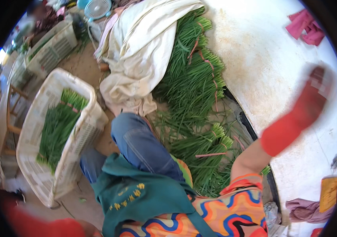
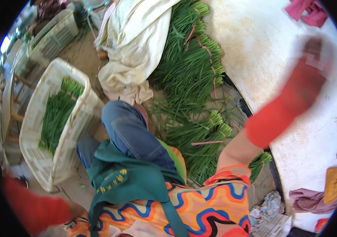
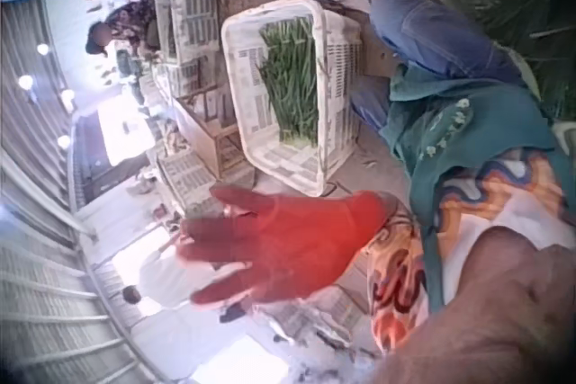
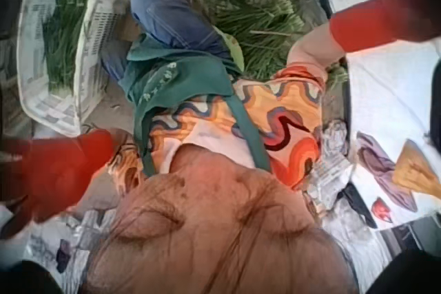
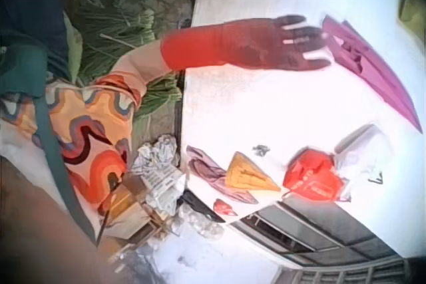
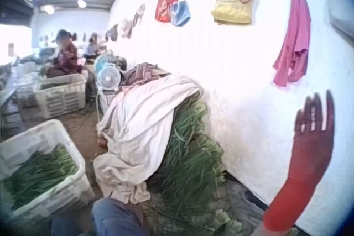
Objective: The person gathers green onions, aligns them into bundles, and ties them with rubber bands. The person places the finished bundles into a white plastic basket.
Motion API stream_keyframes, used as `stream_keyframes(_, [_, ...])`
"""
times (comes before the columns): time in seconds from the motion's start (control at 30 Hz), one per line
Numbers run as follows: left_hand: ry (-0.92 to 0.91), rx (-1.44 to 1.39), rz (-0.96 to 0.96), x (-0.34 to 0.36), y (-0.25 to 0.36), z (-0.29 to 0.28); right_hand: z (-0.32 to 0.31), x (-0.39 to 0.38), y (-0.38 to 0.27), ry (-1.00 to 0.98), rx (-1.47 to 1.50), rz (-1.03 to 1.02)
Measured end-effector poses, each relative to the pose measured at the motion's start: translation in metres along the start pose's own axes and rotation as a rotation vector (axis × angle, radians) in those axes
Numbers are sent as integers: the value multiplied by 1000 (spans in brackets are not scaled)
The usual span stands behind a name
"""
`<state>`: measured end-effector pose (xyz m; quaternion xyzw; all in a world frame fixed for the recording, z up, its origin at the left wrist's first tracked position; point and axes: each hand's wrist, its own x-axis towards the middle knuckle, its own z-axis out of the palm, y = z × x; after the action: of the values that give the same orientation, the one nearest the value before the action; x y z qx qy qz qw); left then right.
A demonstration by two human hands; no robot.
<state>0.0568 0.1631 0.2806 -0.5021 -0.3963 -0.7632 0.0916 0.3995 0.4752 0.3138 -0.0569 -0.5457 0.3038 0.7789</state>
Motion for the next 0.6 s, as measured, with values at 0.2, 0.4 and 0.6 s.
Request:
stream_keyframes(0.2, [-656, 496, -570, -133, -162, 80, -207, -182, 316, 182, 58, 1041])
stream_keyframes(0.4, [-908, 796, -478, -173, -207, 128, -186, -225, 439, 195, -910, 1287])
stream_keyframes(0.6, [-1000, 744, -476, -171, -227, 128, -141, -207, 553, 219, -1481, 1403])
